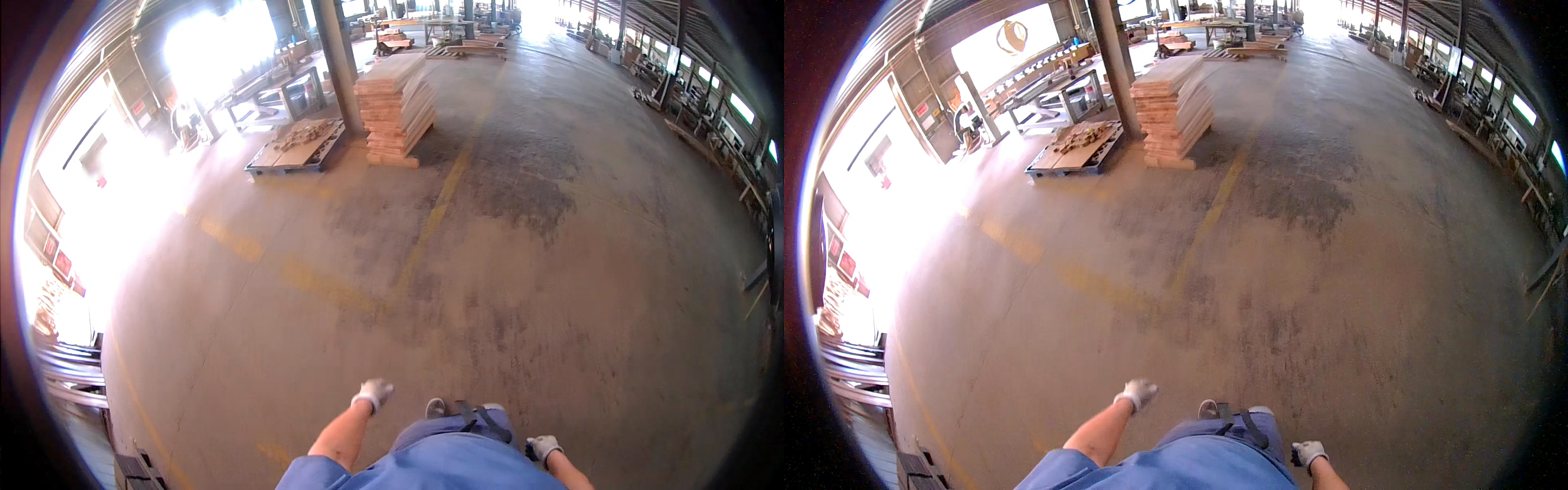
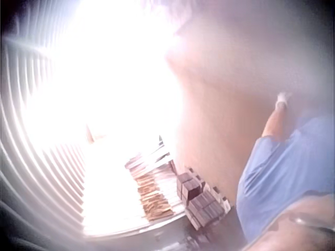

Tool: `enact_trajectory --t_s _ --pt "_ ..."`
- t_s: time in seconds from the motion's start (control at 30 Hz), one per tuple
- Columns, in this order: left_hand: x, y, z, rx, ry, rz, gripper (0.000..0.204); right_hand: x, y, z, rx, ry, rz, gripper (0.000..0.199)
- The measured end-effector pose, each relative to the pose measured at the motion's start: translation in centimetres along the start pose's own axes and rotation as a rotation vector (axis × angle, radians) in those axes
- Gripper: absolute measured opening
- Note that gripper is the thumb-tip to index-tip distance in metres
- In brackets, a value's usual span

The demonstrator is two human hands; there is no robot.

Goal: The person removes a wooden plank from a plastic-wrapped stack, carries it to a metal rack, and places it among other planks. The person then walks through the workshop and picks up another plank from a pallet, placing it on a workbench.

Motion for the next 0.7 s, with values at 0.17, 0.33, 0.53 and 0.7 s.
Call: enact_trajectory --t_s 0.17,0.33,0.53,0.7 --pt "-3.4 20.5 13.2 -0.464 0.087 -0.773 0.026 -6.2 -3.4 12.3 0.129 0.122 -0.185 0.052" --pt "-9.5 23.8 26.4 -0.335 0.007 -0.774 0.026 -14.8 -3.4 28.4 0.163 -0.168 0.178 0.055" --pt "-10.3 15.5 23.8 0.206 0.118 -0.189 0.036 0.5 37.4 25.9 0.128 0.208 -0.627 0.029" --pt "-18.0 17.1 23.3 0.390 0.514 -0.734 0.053 -1.8 61.7 38.0 -0.253 -0.064 0.374 0.020"
Point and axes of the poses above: each hand's wrist, its own z-axis towards the middle knuckle, its own y-axis out of the back of the hand, x = y × z, the point moved 4 cm from there along z, towards the middle knuckle
